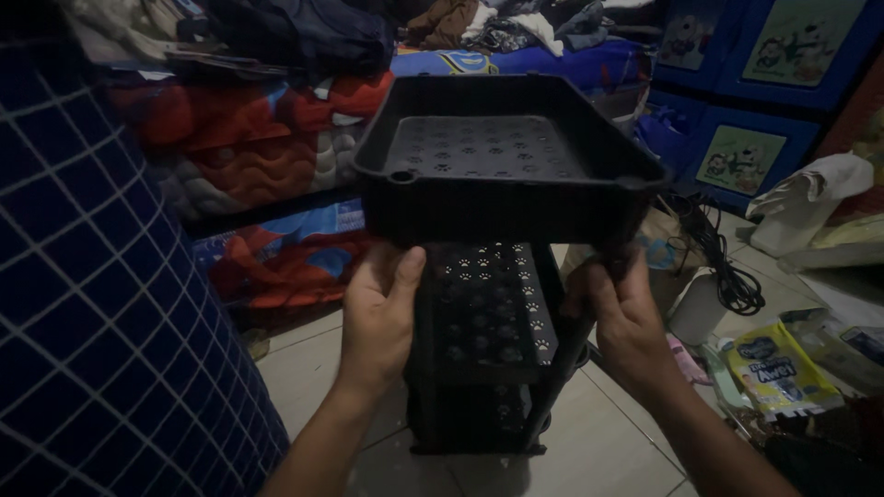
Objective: The person assembles a black plastic rolling utility cart by inserting vertical support poles into the base, then stacking perforated trays onto the frame. The person secures the trays and attaches the handle to complete the cart.
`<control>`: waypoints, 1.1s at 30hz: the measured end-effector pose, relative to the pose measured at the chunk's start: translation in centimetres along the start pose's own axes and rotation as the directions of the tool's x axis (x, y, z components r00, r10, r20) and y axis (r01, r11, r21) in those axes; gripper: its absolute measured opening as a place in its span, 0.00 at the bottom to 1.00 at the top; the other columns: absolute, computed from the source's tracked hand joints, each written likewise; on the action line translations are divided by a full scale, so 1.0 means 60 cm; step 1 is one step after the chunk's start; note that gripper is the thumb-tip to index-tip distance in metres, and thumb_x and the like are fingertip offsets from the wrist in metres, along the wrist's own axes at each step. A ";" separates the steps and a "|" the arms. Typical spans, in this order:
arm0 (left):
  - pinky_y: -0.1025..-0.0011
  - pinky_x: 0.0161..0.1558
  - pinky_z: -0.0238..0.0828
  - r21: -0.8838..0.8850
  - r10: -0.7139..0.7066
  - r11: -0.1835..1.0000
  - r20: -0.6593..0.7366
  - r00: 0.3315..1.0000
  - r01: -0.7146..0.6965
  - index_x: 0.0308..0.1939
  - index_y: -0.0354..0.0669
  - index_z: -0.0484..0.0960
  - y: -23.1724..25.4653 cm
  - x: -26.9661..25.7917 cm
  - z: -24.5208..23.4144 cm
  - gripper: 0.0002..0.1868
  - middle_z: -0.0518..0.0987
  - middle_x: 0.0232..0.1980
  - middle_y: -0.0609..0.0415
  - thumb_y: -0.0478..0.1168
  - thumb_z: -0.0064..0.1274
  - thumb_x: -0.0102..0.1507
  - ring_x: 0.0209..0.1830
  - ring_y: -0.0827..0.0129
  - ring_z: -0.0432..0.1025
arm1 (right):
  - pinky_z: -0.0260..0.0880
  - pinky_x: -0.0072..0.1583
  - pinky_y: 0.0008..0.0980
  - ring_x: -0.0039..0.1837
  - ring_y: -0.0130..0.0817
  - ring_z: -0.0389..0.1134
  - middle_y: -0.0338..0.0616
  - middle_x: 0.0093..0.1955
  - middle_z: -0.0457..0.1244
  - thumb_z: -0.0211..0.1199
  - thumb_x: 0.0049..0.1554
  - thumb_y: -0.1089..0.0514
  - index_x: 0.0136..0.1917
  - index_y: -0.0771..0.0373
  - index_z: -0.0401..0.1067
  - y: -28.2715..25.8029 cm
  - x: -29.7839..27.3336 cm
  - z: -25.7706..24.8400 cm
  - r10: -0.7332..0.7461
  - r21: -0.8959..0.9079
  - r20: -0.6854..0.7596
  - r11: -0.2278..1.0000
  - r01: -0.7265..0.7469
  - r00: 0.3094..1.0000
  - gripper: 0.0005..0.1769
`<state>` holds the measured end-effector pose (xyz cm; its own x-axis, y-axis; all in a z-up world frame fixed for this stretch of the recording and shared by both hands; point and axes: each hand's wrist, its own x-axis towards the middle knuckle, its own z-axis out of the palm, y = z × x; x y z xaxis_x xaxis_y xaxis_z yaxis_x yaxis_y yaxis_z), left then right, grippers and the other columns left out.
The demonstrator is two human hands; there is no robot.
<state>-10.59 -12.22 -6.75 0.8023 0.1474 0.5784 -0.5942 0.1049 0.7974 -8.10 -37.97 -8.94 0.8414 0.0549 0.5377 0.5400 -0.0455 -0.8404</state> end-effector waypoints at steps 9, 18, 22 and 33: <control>0.73 0.45 0.76 0.062 -0.068 0.996 0.021 0.997 0.066 0.46 0.37 0.76 -0.004 -0.006 0.000 0.19 0.81 0.38 0.55 0.51 0.49 0.69 0.38 0.73 0.77 | 0.69 0.46 0.29 0.42 0.26 0.62 0.37 0.41 0.59 0.47 0.69 0.51 0.67 0.60 0.54 0.011 0.009 0.008 -0.030 0.037 -0.108 0.999 0.034 0.994 0.18; 0.73 0.48 0.75 0.106 0.013 0.994 0.060 0.998 -0.020 0.48 0.38 0.76 -0.022 -0.004 -0.003 0.20 0.81 0.39 0.54 0.54 0.51 0.68 0.42 0.72 0.78 | 0.70 0.51 0.30 0.49 0.28 0.64 0.41 0.49 0.60 0.54 0.71 0.53 0.69 0.60 0.44 0.019 -0.002 0.023 -0.119 -0.067 -0.203 0.992 0.107 0.972 0.24; 0.73 0.49 0.77 0.149 -0.023 0.989 0.006 1.000 0.022 0.50 0.38 0.76 -0.018 -0.001 -0.008 0.22 0.83 0.43 0.55 0.54 0.53 0.66 0.46 0.72 0.79 | 0.78 0.54 0.39 0.52 0.38 0.76 0.53 0.51 0.67 0.64 0.62 0.58 0.74 0.53 0.31 -0.013 0.002 0.009 -0.225 -0.109 -0.193 0.972 0.207 0.955 0.44; 0.73 0.45 0.76 0.096 -0.035 0.995 -0.006 0.999 0.035 0.49 0.36 0.77 -0.022 0.006 -0.005 0.20 0.82 0.40 0.53 0.51 0.55 0.66 0.41 0.72 0.77 | 0.78 0.44 0.41 0.45 0.46 0.78 0.56 0.50 0.70 0.74 0.48 0.58 0.78 0.46 0.29 -0.114 0.034 -0.026 -0.117 -0.680 0.032 0.726 0.107 0.993 0.62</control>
<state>-9.57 -12.02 -7.64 0.8221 0.1498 0.5493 -0.5574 0.0156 0.8301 -10.04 -39.11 -2.00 0.7714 0.0917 0.6297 0.4969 -0.7050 -0.5060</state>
